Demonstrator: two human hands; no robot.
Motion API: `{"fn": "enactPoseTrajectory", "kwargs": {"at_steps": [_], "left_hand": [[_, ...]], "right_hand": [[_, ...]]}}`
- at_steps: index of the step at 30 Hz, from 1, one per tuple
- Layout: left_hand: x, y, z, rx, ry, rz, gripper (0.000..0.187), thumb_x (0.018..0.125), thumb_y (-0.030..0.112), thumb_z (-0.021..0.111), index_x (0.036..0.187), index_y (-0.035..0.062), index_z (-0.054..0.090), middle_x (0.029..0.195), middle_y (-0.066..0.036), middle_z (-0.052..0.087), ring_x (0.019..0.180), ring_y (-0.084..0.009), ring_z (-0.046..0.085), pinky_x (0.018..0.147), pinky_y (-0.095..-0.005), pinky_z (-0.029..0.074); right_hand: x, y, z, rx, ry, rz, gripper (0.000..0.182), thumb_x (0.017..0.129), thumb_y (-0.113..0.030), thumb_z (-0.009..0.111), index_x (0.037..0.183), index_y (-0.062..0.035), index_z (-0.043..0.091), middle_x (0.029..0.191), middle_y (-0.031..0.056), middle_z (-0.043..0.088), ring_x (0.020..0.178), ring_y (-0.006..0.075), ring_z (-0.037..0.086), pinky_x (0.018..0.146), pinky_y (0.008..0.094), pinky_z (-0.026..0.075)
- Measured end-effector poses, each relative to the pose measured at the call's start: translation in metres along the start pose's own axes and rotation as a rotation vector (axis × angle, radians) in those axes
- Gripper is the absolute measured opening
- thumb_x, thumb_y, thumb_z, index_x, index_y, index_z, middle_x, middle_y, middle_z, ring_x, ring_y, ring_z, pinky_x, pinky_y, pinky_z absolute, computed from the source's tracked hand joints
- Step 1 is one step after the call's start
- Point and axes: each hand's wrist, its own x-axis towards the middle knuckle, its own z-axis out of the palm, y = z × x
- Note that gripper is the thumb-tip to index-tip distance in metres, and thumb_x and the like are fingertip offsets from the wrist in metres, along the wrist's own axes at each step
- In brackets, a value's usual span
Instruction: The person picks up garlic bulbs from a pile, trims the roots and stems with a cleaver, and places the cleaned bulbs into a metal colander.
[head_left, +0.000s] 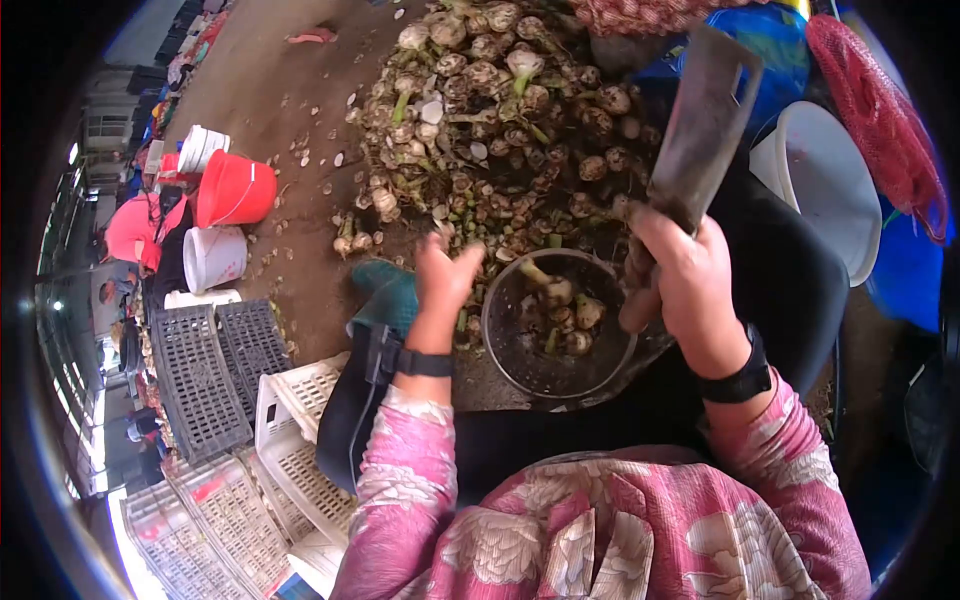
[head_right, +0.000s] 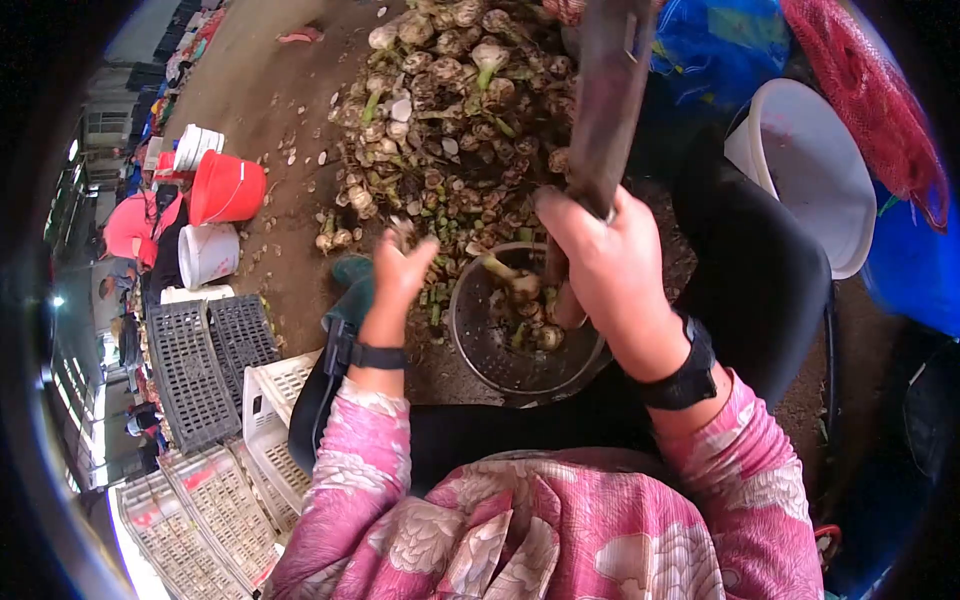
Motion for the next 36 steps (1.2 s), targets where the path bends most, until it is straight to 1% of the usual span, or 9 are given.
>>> {"fn": "enactPoseTrajectory", "kwargs": {"at_steps": [4, 8, 11, 18, 21, 24, 27, 32, 36], "left_hand": [[0.068, -0.011, 0.029, -0.538, -0.324, -0.312, 0.04, 0.077, 0.025, 0.064, 0.109, 0.002, 0.055, 0.098, -0.006, 0.06, 0.082, -0.0137, 0.057, 0.073, -0.0297, 0.044], [0.102, 0.049, 0.051, -0.145, -0.508, -0.469, 0.058, 0.083, 0.036, 0.053, 0.122, -0.0053, 0.039, 0.117, -0.017, 0.049, 0.103, -0.0324, 0.049, 0.081, -0.0404, 0.044], [0.14, 0.023, 0.118, 0.017, -0.232, -0.444, 0.053, 0.081, 0.037, 0.053, 0.113, -0.0051, 0.048, 0.112, -0.021, 0.052, 0.102, -0.0337, 0.051, 0.079, -0.044, 0.043], [0.176, 0.037, 0.155, 0.391, -0.671, -0.318, 0.044, 0.086, 0.03, 0.045, 0.111, -0.0061, 0.047, 0.112, -0.025, 0.05, 0.102, -0.0383, 0.049, 0.08, -0.0462, 0.043], [0.155, 0.004, 0.162, 0.219, -0.336, -0.251, 0.038, 0.084, 0.026, 0.048, 0.101, -0.0078, 0.053, 0.099, -0.022, 0.057, 0.089, -0.0347, 0.056, 0.073, -0.0454, 0.045], [0.118, 0.023, 0.112, -0.334, -0.437, -0.422, 0.041, 0.084, 0.027, 0.049, 0.11, -0.0052, 0.051, 0.11, -0.018, 0.054, 0.098, -0.0272, 0.051, 0.079, -0.0383, 0.04], [0.086, 0.02, 0.068, -0.488, -0.203, -0.684, 0.028, 0.083, 0.022, 0.05, 0.092, -0.0029, 0.058, 0.076, -0.007, 0.058, 0.062, -0.0179, 0.052, 0.057, -0.0335, 0.042], [0.028, 0.064, -0.023, -0.51, -0.376, -0.144, 0.017, 0.087, 0.016, 0.048, 0.096, 0.0055, 0.058, 0.071, 0.002, 0.054, 0.062, -0.0054, 0.049, 0.055, -0.0216, 0.039], [-0.046, 0.104, -0.068, -0.433, -0.451, 0.241, 0.026, 0.088, 0.017, 0.048, 0.106, -0.0017, 0.054, 0.098, -0.005, 0.058, 0.085, -0.0116, 0.053, 0.077, -0.0249, 0.042]], "right_hand": [[0.008, 0.011, -0.001, 0.24, -0.024, 0.219, 0.019, 0.08, -0.02, 0.054, 0.075, -0.0015, 0.052, 0.059, 0.0044, 0.049, 0.051, 0.0131, 0.048, 0.046, 0.0243, 0.037], [0.011, 0.002, 0.001, 0.21, -0.088, 0.349, 0.014, 0.08, -0.016, 0.056, 0.074, -0.004, 0.054, 0.06, -0.0007, 0.051, 0.049, 0.0078, 0.047, 0.044, 0.0227, 0.037], [0.021, 0.013, -0.004, 0.249, -0.055, 0.486, 0.013, 0.08, -0.016, 0.056, 0.077, -0.0028, 0.055, 0.063, -0.0003, 0.052, 0.05, 0.0076, 0.046, 0.045, 0.0223, 0.038], [0.047, 0.02, -0.003, 0.296, 0.04, 0.626, 0.014, 0.082, -0.016, 0.056, 0.084, -0.0022, 0.056, 0.064, 0.0019, 0.053, 0.051, 0.0095, 0.048, 0.047, 0.0219, 0.038], [0.047, 0.023, -0.007, 0.294, 0.006, 0.666, 0.014, 0.083, -0.016, 0.055, 0.085, -0.0023, 0.056, 0.063, 0.0024, 0.053, 0.051, 0.009, 0.048, 0.047, 0.022, 0.038], [0.043, 0.018, -0.003, 0.252, 0.01, 0.616, 0.015, 0.083, -0.017, 0.055, 0.087, -0.002, 0.056, 0.063, 0.0021, 0.054, 0.051, 0.0085, 0.048, 0.047, 0.0221, 0.039], [0.034, 0.025, -0.004, 0.237, -0.029, 0.581, 0.017, 0.082, -0.016, 0.054, 0.089, -0.0008, 0.056, 0.067, 0.002, 0.054, 0.052, 0.0088, 0.05, 0.046, 0.0226, 0.04], [0.023, 0.029, 0.007, 0.272, -0.028, 0.324, 0.014, 0.083, -0.017, 0.056, 0.078, -0.004, 0.051, 0.063, -0.0003, 0.05, 0.05, 0.0088, 0.048, 0.046, 0.0231, 0.04], [0.016, 0.026, 0.01, 0.298, -0.079, 0.221, 0.018, 0.08, -0.021, 0.061, 0.078, -0.0061, 0.052, 0.065, -0.0032, 0.051, 0.055, 0.0046, 0.049, 0.049, 0.0212, 0.039]]}}
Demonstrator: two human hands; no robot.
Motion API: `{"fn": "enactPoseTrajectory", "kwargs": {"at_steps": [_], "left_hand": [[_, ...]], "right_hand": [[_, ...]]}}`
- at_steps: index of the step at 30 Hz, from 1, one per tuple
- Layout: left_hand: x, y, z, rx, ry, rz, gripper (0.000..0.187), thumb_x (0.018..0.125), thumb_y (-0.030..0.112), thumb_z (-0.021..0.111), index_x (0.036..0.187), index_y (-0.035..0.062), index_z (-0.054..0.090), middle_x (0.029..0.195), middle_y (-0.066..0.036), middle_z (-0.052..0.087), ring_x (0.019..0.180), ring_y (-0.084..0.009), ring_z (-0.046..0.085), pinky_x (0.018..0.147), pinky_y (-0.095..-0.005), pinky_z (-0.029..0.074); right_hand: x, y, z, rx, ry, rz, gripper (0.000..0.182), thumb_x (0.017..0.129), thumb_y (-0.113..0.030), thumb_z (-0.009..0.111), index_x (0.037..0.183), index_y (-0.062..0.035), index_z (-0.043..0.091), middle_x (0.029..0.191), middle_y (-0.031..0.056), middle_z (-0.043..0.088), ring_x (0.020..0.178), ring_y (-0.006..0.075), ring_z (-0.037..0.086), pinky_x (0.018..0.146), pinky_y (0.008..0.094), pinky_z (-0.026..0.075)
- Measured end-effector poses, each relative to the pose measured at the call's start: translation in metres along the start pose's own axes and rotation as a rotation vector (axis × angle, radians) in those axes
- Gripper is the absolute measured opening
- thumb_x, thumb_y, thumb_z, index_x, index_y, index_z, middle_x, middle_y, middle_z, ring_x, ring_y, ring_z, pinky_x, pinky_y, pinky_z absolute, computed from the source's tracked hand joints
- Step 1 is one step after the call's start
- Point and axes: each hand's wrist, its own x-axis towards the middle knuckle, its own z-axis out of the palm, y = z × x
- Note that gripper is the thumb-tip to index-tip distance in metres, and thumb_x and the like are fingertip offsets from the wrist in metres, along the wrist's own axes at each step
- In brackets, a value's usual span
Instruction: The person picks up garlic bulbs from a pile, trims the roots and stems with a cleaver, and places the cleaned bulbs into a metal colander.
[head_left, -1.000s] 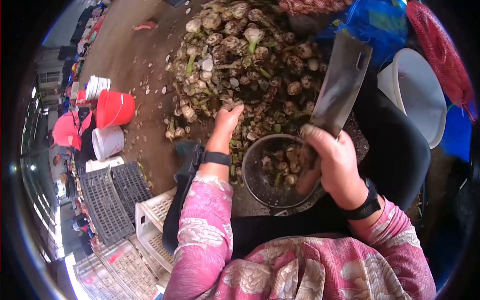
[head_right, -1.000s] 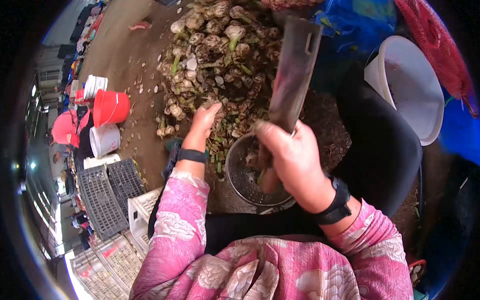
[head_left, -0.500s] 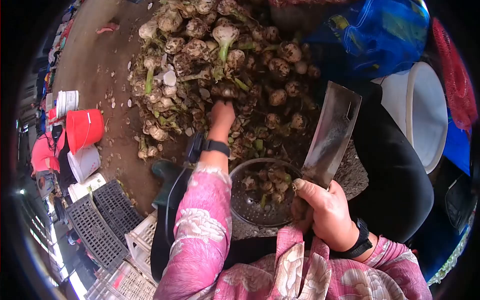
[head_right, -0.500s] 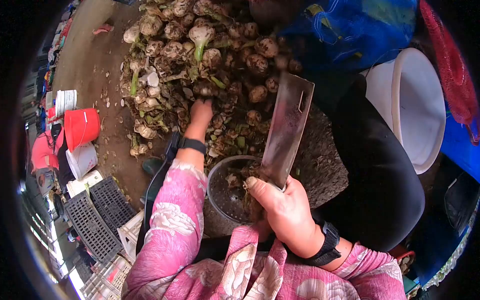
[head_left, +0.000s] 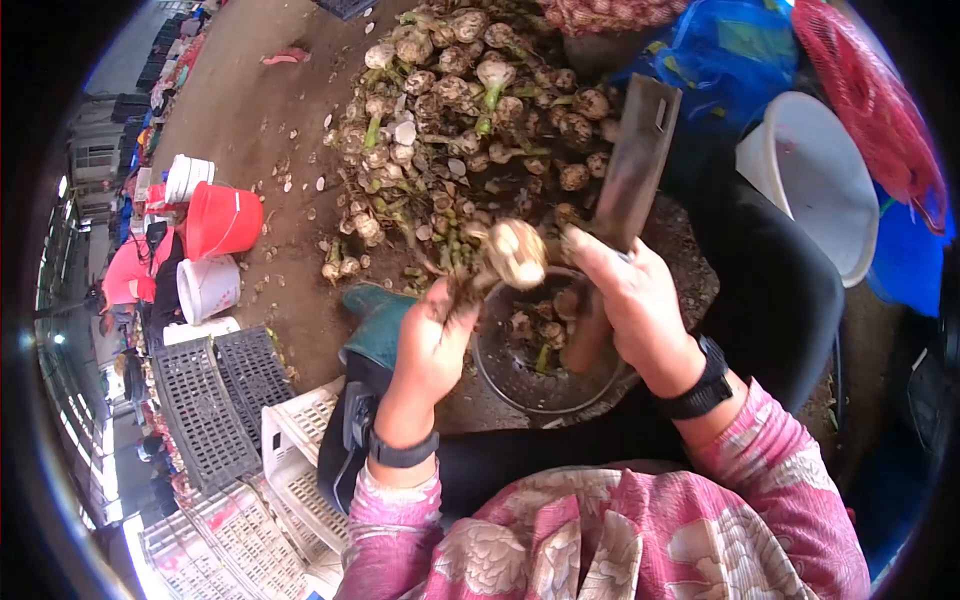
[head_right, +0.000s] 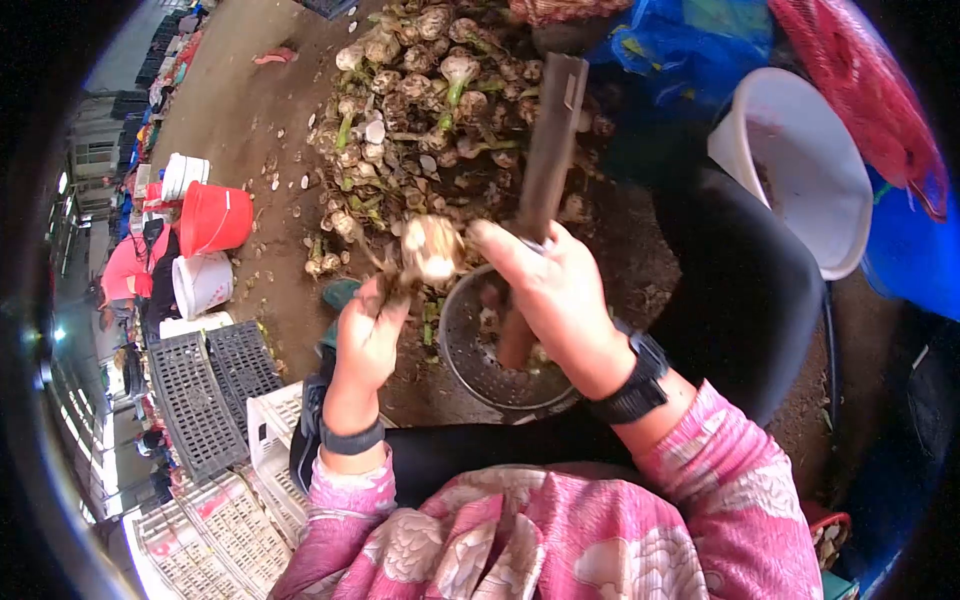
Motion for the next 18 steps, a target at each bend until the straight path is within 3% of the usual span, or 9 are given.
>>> {"fn": "enactPoseTrajectory", "kwargs": {"at_steps": [2, 4, 5, 8, 9, 11, 14, 15, 18], "left_hand": [[-0.02, 0.013, 0.011, -0.044, -0.002, 0.038, 0.026, 0.086, 0.015, 0.051, 0.105, -0.0018, 0.054, 0.095, -0.006, 0.059, 0.087, -0.0141, 0.055, 0.079, -0.0264, 0.042], [-0.032, 0.015, 0.019, -0.042, 0.079, 0.151, 0.026, 0.083, 0.016, 0.056, 0.102, -0.001, 0.056, 0.083, -0.006, 0.062, 0.078, -0.0162, 0.059, 0.072, -0.027, 0.045], [-0.037, 0.031, 0.021, -0.079, 0.06, 0.055, 0.037, 0.077, 0.022, 0.064, 0.105, -0.0004, 0.053, 0.088, -0.008, 0.062, 0.083, -0.0198, 0.06, 0.075, -0.029, 0.045], [-0.052, 0.045, 0.031, -0.066, 0.172, 0.338, 0.051, 0.071, 0.027, 0.071, 0.109, 0.0008, 0.049, 0.095, -0.009, 0.06, 0.087, -0.0197, 0.058, 0.077, -0.0292, 0.045], [-0.058, 0.041, 0.033, -0.204, 0.15, 0.25, 0.062, 0.067, 0.031, 0.074, 0.112, 0.001, 0.045, 0.1, -0.009, 0.057, 0.09, -0.0184, 0.057, 0.079, -0.0287, 0.044], [-0.07, 0.029, 0.033, -0.354, 0.186, 0.198, 0.051, 0.068, 0.02, 0.072, 0.108, 0.0003, 0.046, 0.098, -0.007, 0.057, 0.087, -0.0146, 0.055, 0.078, -0.0275, 0.043], [-0.085, 0.033, 0.028, -0.497, 0.293, 0.163, 0.041, 0.068, 0.008, 0.066, 0.104, 0.0006, 0.047, 0.094, -0.005, 0.057, 0.084, -0.0107, 0.054, 0.076, -0.0259, 0.044], [-0.09, 0.03, 0.02, -0.498, 0.317, 0.112, 0.043, 0.068, 0.007, 0.065, 0.105, 0.0001, 0.045, 0.094, -0.005, 0.056, 0.083, -0.0104, 0.054, 0.076, -0.0251, 0.043], [-0.087, 0.034, 0.011, -0.609, 0.326, 0.183, 0.05, 0.067, 0.012, 0.067, 0.109, -0.001, 0.044, 0.097, -0.005, 0.054, 0.088, -0.0107, 0.053, 0.077, -0.0249, 0.043]], "right_hand": [[-0.005, 0.005, 0.006, -0.006, -0.098, -0.132, 0.023, 0.079, -0.024, 0.064, 0.08, -0.004, 0.053, 0.067, -0.0016, 0.054, 0.056, 0.0048, 0.049, 0.049, 0.0208, 0.039], [-0.024, -0.003, 0.009, -0.008, -0.165, -0.02, 0.023, 0.078, -0.023, 0.065, 0.081, -0.0036, 0.053, 0.068, -0.002, 0.054, 0.057, 0.0044, 0.048, 0.049, 0.0206, 0.04], [-0.033, -0.005, 0.012, -0.017, -0.183, 0.005, 0.023, 0.078, -0.022, 0.065, 0.081, -0.0034, 0.053, 0.069, -0.0022, 0.054, 0.057, 0.0042, 0.047, 0.05, 0.0205, 0.04], [-0.045, 0.018, 0.029, -0.118, -0.112, -0.2, 0.022, 0.077, -0.019, 0.066, 0.081, -0.0026, 0.052, 0.07, -0.0018, 0.054, 0.059, 0.0042, 0.048, 0.051, 0.0205, 0.041], [-0.05, 0.023, 0.032, -0.149, -0.138, -0.207, 0.022, 0.076, -0.018, 0.067, 0.08, -0.0019, 0.053, 0.072, -0.0017, 0.055, 0.061, 0.0045, 0.049, 0.052, 0.0217, 0.042], [-0.061, 0.027, 0.044, -0.161, -0.167, -0.312, 0.025, 0.077, -0.022, 0.066, 0.079, 0.0004, 0.054, 0.068, 0.003, 0.058, 0.059, 0.0087, 0.053, 0.053, 0.0273, 0.044], [-0.055, 0.026, 0.028, -0.725, -0.13, -0.472, 0.028, 0.077, -0.026, 0.064, 0.079, 0.0009, 0.054, 0.063, 0.0125, 0.059, 0.056, 0.0212, 0.058, 0.054, 0.0321, 0.045], [-0.056, 0.021, 0.026, -0.984, -0.04, -0.484, 0.029, 0.076, -0.027, 0.062, 0.077, 0.0012, 0.053, 0.062, 0.0195, 0.056, 0.06, 0.0332, 0.057, 0.054, 0.0365, 0.045], [-0.053, 0.032, 0.009, -1.32, -0.074, -0.816, 0.025, 0.065, -0.02, 0.066, 0.074, -0.0024, 0.051, 0.064, 0.0155, 0.056, 0.062, 0.0339, 0.056, 0.056, 0.0398, 0.046]]}}
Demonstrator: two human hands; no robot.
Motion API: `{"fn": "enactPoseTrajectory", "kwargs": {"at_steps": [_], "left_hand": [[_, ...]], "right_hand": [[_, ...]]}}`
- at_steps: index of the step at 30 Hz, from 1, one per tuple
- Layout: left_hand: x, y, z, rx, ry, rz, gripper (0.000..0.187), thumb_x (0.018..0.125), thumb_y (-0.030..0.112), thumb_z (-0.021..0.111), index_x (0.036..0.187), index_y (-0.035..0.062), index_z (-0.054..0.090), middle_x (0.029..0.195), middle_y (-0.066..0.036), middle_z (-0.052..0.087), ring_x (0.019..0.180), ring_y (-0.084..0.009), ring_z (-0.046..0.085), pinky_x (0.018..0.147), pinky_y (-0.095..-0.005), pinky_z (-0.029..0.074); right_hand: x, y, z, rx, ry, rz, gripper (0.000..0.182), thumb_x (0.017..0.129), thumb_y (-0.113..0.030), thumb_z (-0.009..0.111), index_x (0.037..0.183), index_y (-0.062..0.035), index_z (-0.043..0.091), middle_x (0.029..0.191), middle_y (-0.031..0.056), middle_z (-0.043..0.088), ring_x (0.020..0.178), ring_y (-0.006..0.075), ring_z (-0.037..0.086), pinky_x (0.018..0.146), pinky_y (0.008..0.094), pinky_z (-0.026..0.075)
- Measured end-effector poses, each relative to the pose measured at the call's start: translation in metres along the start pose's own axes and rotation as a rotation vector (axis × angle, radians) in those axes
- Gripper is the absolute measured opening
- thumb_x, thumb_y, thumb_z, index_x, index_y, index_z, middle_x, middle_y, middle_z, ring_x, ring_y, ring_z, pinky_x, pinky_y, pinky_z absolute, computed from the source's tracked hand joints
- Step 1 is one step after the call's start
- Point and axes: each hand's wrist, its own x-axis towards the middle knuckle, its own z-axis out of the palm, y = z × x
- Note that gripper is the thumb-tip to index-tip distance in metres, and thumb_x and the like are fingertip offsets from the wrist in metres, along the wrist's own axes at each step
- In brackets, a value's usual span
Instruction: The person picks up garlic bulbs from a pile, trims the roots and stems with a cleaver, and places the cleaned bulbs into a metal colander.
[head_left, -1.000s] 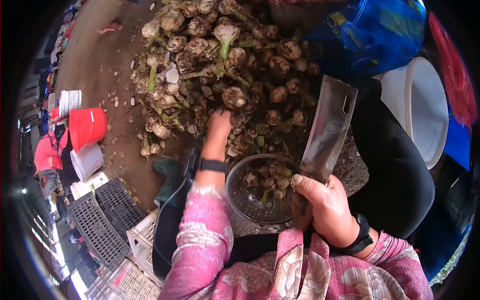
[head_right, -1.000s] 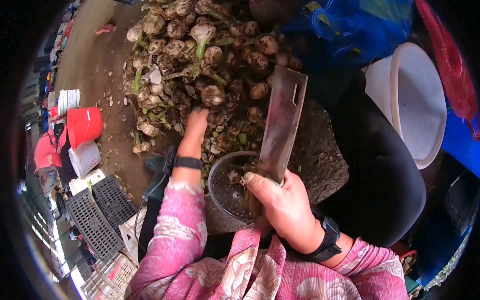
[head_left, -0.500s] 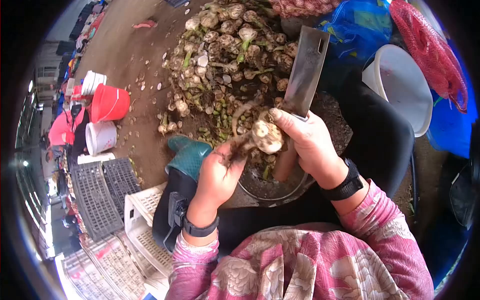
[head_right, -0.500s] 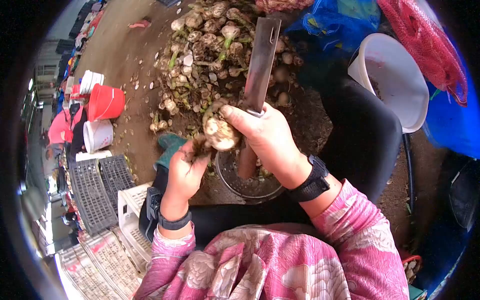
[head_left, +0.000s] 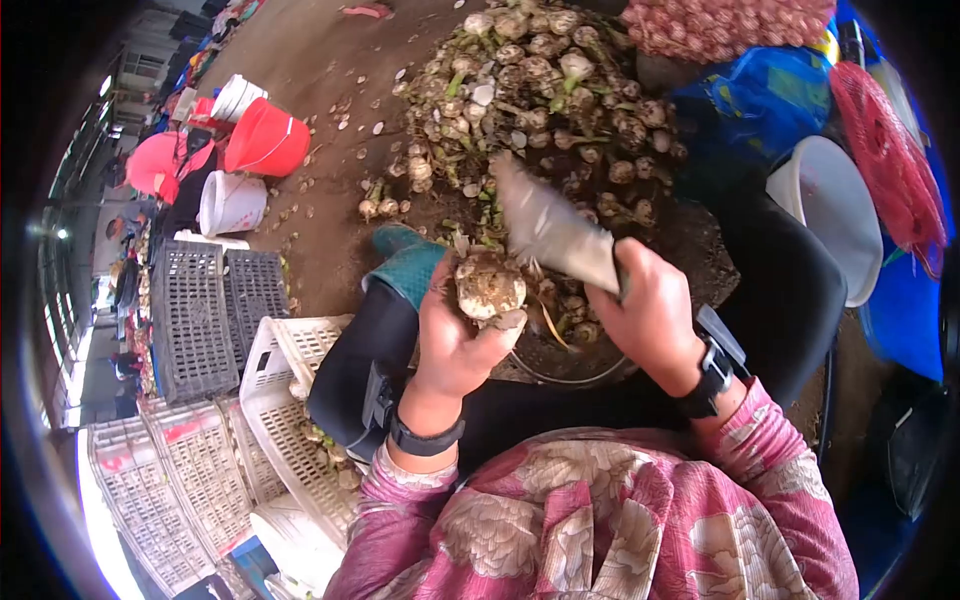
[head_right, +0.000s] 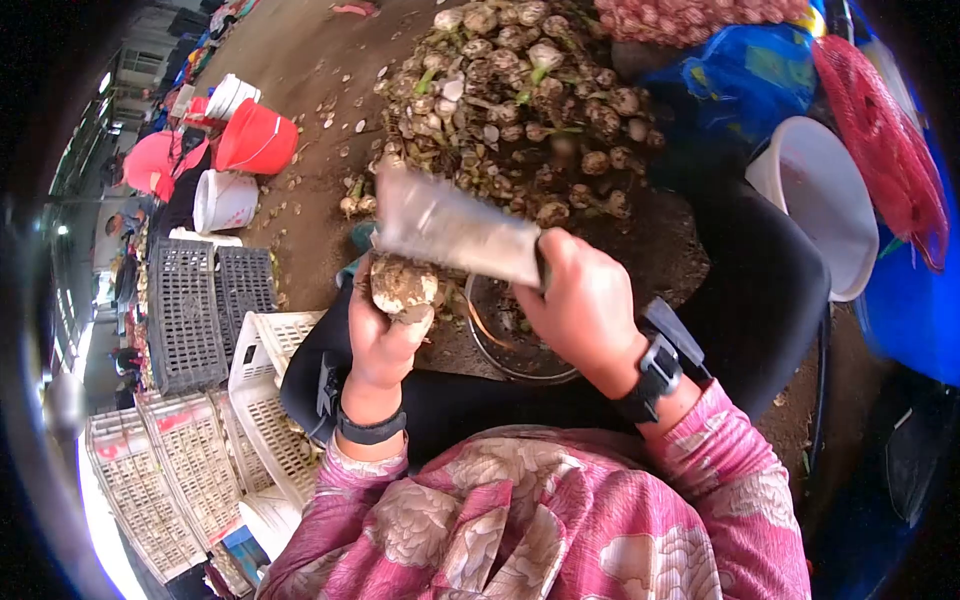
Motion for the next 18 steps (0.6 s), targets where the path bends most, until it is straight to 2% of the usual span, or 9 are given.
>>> {"fn": "enactPoseTrajectory", "kwargs": {"at_steps": [1, 2, 4, 7, 10, 13, 16, 18], "left_hand": [[0.003, -0.002, -0.005, 0.072, -0.043, 0.039, 0.052, 0.066, 0.013, 0.069, 0.11, -0.0009, 0.043, 0.098, -0.005, 0.054, 0.091, -0.0113, 0.051, 0.079, -0.0262, 0.042], [-0.002, -0.015, -0.012, 0.252, -0.057, 0.254, 0.051, 0.073, 0.025, 0.065, 0.112, 0.0004, 0.044, 0.102, -0.007, 0.054, 0.095, -0.0163, 0.052, 0.083, -0.0305, 0.042], [0.003, -0.024, -0.022, -0.753, -0.054, -0.283, 0.043, 0.081, 0.04, 0.05, 0.106, 0.0049, 0.049, 0.1, -0.01, 0.056, 0.092, -0.0232, 0.055, 0.084, -0.0381, 0.044], [0.012, -0.032, -0.017, -1.29, -0.008, -0.583, 0.041, 0.085, 0.045, 0.043, 0.099, 0.008, 0.053, 0.094, -0.01, 0.058, 0.086, -0.0254, 0.058, 0.081, -0.0419, 0.046], [0.013, -0.045, -0.022, -1.17, -0.023, -0.547, 0.043, 0.085, 0.046, 0.043, 0.099, 0.0069, 0.052, 0.093, -0.01, 0.058, 0.086, -0.0254, 0.058, 0.079, -0.0413, 0.047], [0.013, -0.05, -0.019, -1.204, 0.015, -0.539, 0.046, 0.084, 0.048, 0.043, 0.1, 0.0051, 0.051, 0.093, -0.011, 0.057, 0.086, -0.0254, 0.057, 0.079, -0.0407, 0.047], [0.015, -0.054, -0.019, -1.212, -0.044, -0.562, 0.049, 0.083, 0.049, 0.044, 0.101, 0.0038, 0.05, 0.095, -0.013, 0.057, 0.087, -0.0252, 0.057, 0.08, -0.0398, 0.047], [0.02, -0.045, -0.02, -1.247, -0.016, -0.748, 0.049, 0.081, 0.047, 0.049, 0.102, 0.0031, 0.05, 0.097, -0.013, 0.057, 0.088, -0.0246, 0.057, 0.08, -0.0385, 0.046]], "right_hand": [[-0.003, -0.003, 0.001, -0.044, -0.059, -0.068, 0.027, 0.059, -0.019, 0.067, 0.073, -0.0046, 0.05, 0.065, 0.0125, 0.055, 0.062, 0.0315, 0.057, 0.056, 0.0386, 0.047], [-0.005, -0.011, -0.001, -0.038, -0.093, -0.128, 0.028, 0.055, -0.019, 0.068, 0.072, -0.0056, 0.05, 0.064, 0.0098, 0.055, 0.059, 0.0284, 0.057, 0.054, 0.0365, 0.046], [-0.007, -0.013, 0.006, -0.041, -0.09, -0.285, 0.029, 0.053, -0.02, 0.069, 0.071, -0.0075, 0.05, 0.062, 0.0074, 0.054, 0.056, 0.0253, 0.056, 0.051, 0.0348, 0.045], [-0.004, -0.016, 0.009, 0.004, -0.14, -0.366, 0.033, 0.05, -0.026, 0.071, 0.069, -0.0089, 0.05, 0.06, 0.0056, 0.052, 0.054, 0.0231, 0.055, 0.049, 0.0331, 0.044], [0.002, -0.01, 0.017, 0.054, -0.127, -0.416, 0.035, 0.051, -0.029, 0.07, 0.07, -0.009, 0.049, 0.06, 0.0055, 0.052, 0.055, 0.023, 0.056, 0.05, 0.0336, 0.043], [0.003, -0.002, 0.024, 0.046, -0.149, -0.397, 0.036, 0.052, -0.03, 0.07, 0.071, -0.0092, 0.049, 0.06, 0.0055, 0.052, 0.056, 0.023, 0.056, 0.051, 0.0342, 0.043], [0.005, 0.003, 0.026, 0.052, -0.166, -0.378, 0.033, 0.052, -0.028, 0.069, 0.07, -0.0095, 0.049, 0.059, 0.0055, 0.052, 0.054, 0.0234, 0.055, 0.049, 0.0346, 0.042], [0.008, 0.009, 0.03, 0.036, -0.153, -0.343, 0.029, 0.053, -0.026, 0.067, 0.068, -0.0094, 0.049, 0.059, 0.0064, 0.052, 0.054, 0.0245, 0.055, 0.049, 0.0356, 0.042]]}}
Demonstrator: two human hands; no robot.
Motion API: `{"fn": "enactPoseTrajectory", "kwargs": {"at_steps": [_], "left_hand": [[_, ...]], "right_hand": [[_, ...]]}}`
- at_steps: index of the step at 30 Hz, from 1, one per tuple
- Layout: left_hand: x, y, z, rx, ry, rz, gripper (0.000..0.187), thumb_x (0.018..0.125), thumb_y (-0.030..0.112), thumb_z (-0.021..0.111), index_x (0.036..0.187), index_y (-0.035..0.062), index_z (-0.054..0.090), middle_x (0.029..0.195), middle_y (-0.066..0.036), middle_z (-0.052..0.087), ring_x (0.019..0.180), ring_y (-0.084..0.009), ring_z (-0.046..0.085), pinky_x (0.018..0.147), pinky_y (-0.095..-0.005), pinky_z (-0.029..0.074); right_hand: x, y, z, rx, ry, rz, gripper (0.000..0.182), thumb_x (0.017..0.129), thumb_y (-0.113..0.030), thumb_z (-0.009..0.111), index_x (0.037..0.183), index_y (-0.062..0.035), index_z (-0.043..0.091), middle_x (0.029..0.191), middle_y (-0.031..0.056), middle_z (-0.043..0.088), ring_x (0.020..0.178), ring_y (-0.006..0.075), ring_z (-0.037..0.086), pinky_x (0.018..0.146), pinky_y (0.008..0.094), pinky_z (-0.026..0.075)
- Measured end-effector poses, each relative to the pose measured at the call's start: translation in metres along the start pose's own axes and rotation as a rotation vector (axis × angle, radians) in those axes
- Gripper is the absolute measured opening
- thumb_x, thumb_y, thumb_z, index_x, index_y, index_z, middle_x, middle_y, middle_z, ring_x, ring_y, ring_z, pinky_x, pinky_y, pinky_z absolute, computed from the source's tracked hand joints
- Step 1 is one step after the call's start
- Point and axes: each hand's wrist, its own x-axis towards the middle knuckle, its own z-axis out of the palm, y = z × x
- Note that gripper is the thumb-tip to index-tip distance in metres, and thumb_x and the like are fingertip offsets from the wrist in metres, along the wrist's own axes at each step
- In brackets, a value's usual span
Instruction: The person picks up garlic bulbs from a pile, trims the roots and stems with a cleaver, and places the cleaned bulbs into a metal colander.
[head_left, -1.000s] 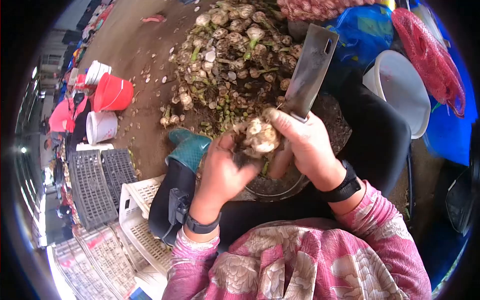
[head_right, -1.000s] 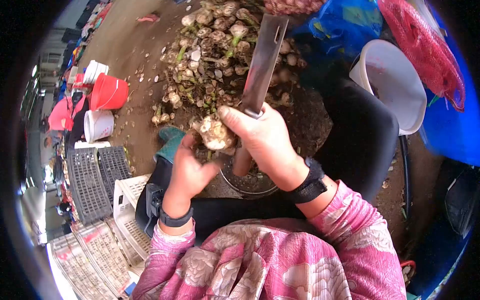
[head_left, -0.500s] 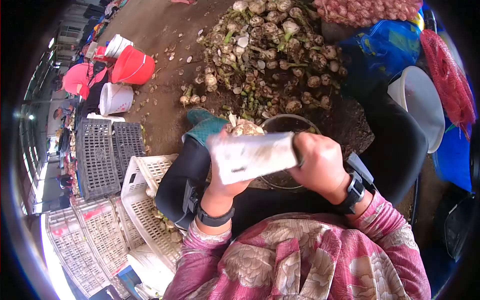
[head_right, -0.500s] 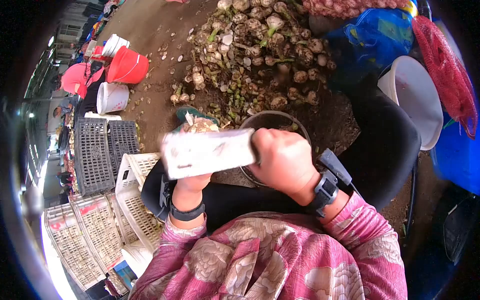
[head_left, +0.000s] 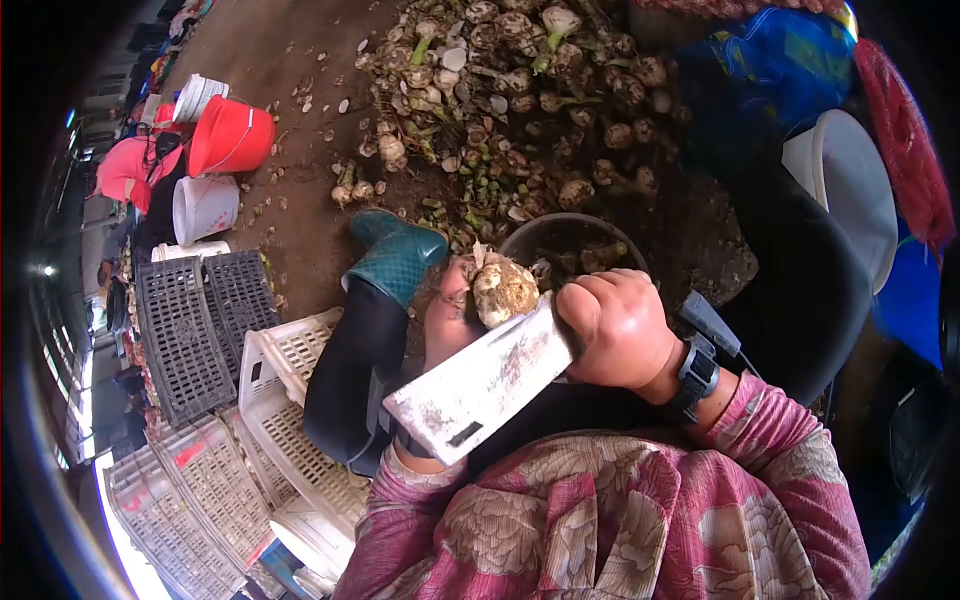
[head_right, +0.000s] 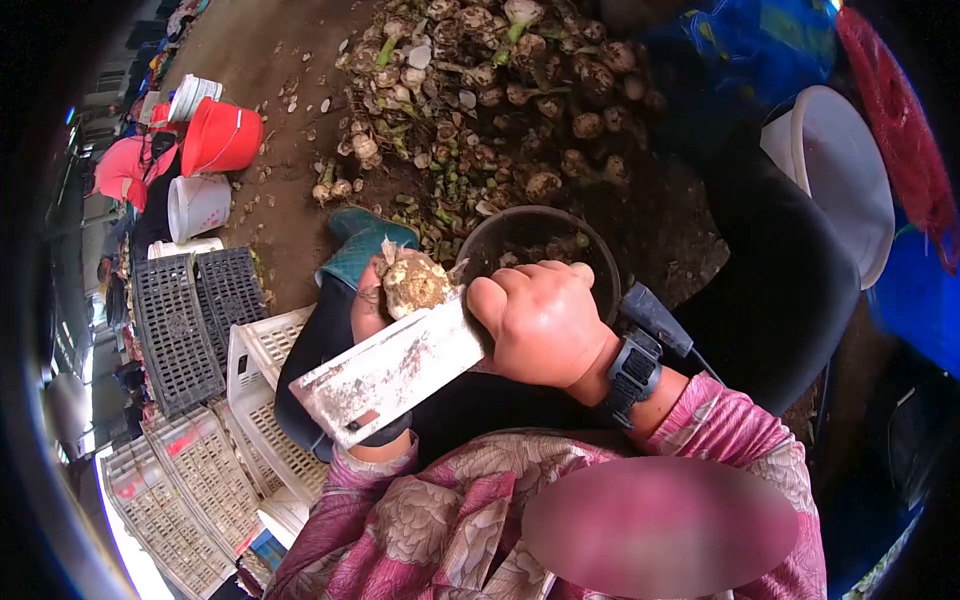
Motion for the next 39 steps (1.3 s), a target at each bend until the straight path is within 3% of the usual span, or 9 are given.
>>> {"fn": "enactPoseTrajectory", "kwargs": {"at_steps": [2, 4, 6, 10, 22, 24, 26, 32, 39], "left_hand": [[-0.007, -0.004, 0.016, 0.365, -0.059, 0.052, 0.048, 0.071, 0.038, 0.062, 0.101, 0.0018, 0.051, 0.096, -0.011, 0.058, 0.088, -0.0215, 0.057, 0.08, -0.0347, 0.046], [-0.015, -0.012, 0.009, 1.454, -0.104, 0.627, 0.056, 0.056, 0.024, 0.078, 0.099, 0.0002, 0.052, 0.094, -0.009, 0.059, 0.087, -0.0166, 0.057, 0.079, -0.0289, 0.044], [-0.01, -0.006, 0.011, 1.6, -0.069, 0.842, 0.058, 0.054, 0.025, 0.079, 0.098, 0.0005, 0.051, 0.092, -0.008, 0.058, 0.084, -0.0143, 0.056, 0.075, -0.026, 0.045], [-0.014, 0.014, 0.016, 1.297, 0.093, 0.768, 0.058, 0.061, 0.015, 0.072, 0.107, -0.0004, 0.04, 0.093, -0.005, 0.054, 0.083, -0.0109, 0.053, 0.076, -0.0243, 0.044], [0.009, -0.003, 0.021, 1.122, 0.014, 0.363, 0.062, 0.068, 0.023, 0.075, 0.115, 0.0038, 0.039, 0.101, -0.005, 0.05, 0.089, -0.0128, 0.051, 0.081, -0.0276, 0.043], [0.04, -0.012, 0.038, 1.296, 0.063, 0.327, 0.057, 0.072, 0.027, 0.071, 0.114, 0.0035, 0.041, 0.097, -0.003, 0.051, 0.086, -0.0115, 0.051, 0.079, -0.0254, 0.043], [0.067, -0.025, 0.067, 1.339, -0.074, 0.2, 0.046, 0.077, 0.022, 0.065, 0.113, 0.0023, 0.043, 0.098, -0.003, 0.052, 0.087, -0.011, 0.051, 0.079, -0.0249, 0.042], [0.165, -0.128, 0.167, 1.439, -0.613, -0.007, 0.042, 0.083, 0.012, 0.053, 0.12, -0.0017, 0.04, 0.105, -0.005, 0.052, 0.094, -0.0118, 0.05, 0.087, -0.0243, 0.037], [0.161, -0.043, 0.142, 1.839, -0.171, 0.903, 0.031, 0.086, 0.016, 0.049, 0.112, -0.0016, 0.052, 0.101, -0.007, 0.058, 0.094, -0.0141, 0.054, 0.085, -0.0292, 0.041]], "right_hand": [[-0.002, 0.014, 0.008, -0.046, 0.016, 0.071, 0.024, 0.056, -0.023, 0.066, 0.067, -0.0088, 0.05, 0.06, 0.0082, 0.054, 0.055, 0.0263, 0.056, 0.049, 0.0374, 0.044], [0.011, 0.05, 0.009, 0.003, -0.229, 0.852, 0.018, 0.069, -0.022, 0.06, 0.073, -0.0042, 0.058, 0.068, 0.0164, 0.06, 0.064, 0.0325, 0.06, 0.059, 0.0401, 0.049], [0.004, 0.06, 0.01, -0.125, -0.052, 0.743, 0.019, 0.07, -0.022, 0.061, 0.074, -0.0034, 0.059, 0.068, 0.0174, 0.06, 0.063, 0.0334, 0.059, 0.06, 0.0402, 0.049], [0.014, 0.009, 0.0, -0.052, 0.084, 0.387, 0.021, 0.061, -0.02, 0.066, 0.072, -0.0051, 0.055, 0.067, 0.0152, 0.058, 0.064, 0.0327, 0.059, 0.059, 0.0393, 0.049], [-0.01, 0.04, 0.03, 0.669, 0.061, 0.975, 0.015, 0.075, -0.016, 0.057, 0.079, -0.0019, 0.059, 0.058, 0.0044, 0.055, 0.049, 0.0133, 0.05, 0.044, 0.0299, 0.04], [-0.006, 0.04, 0.024, 0.835, 0.027, 1.142, 0.022, 0.073, -0.016, 0.053, 0.078, 0.0031, 0.061, 0.067, 0.0151, 0.061, 0.061, 0.0241, 0.059, 0.059, 0.0356, 0.046], [-0.005, 0.039, -0.003, 0.93, 0.065, 1.174, 0.022, 0.077, -0.02, 0.053, 0.083, 0.0, 0.056, 0.059, 0.0045, 0.052, 0.049, 0.0131, 0.049, 0.043, 0.0299, 0.038], [-0.02, 0.071, 0.048, 0.975, 0.223, 1.141, 0.041, 0.075, -0.022, 0.052, 0.103, 0.0077, 0.051, 0.077, 0.0225, 0.06, 0.071, 0.0303, 0.061, 0.064, 0.037, 0.047], [-0.009, 0.064, 0.004, 1.089, 0.486, 1.321, 0.038, 0.073, -0.023, 0.055, 0.098, 0.0061, 0.052, 0.062, 0.0106, 0.055, 0.054, 0.018, 0.052, 0.052, 0.0321, 0.043]]}}
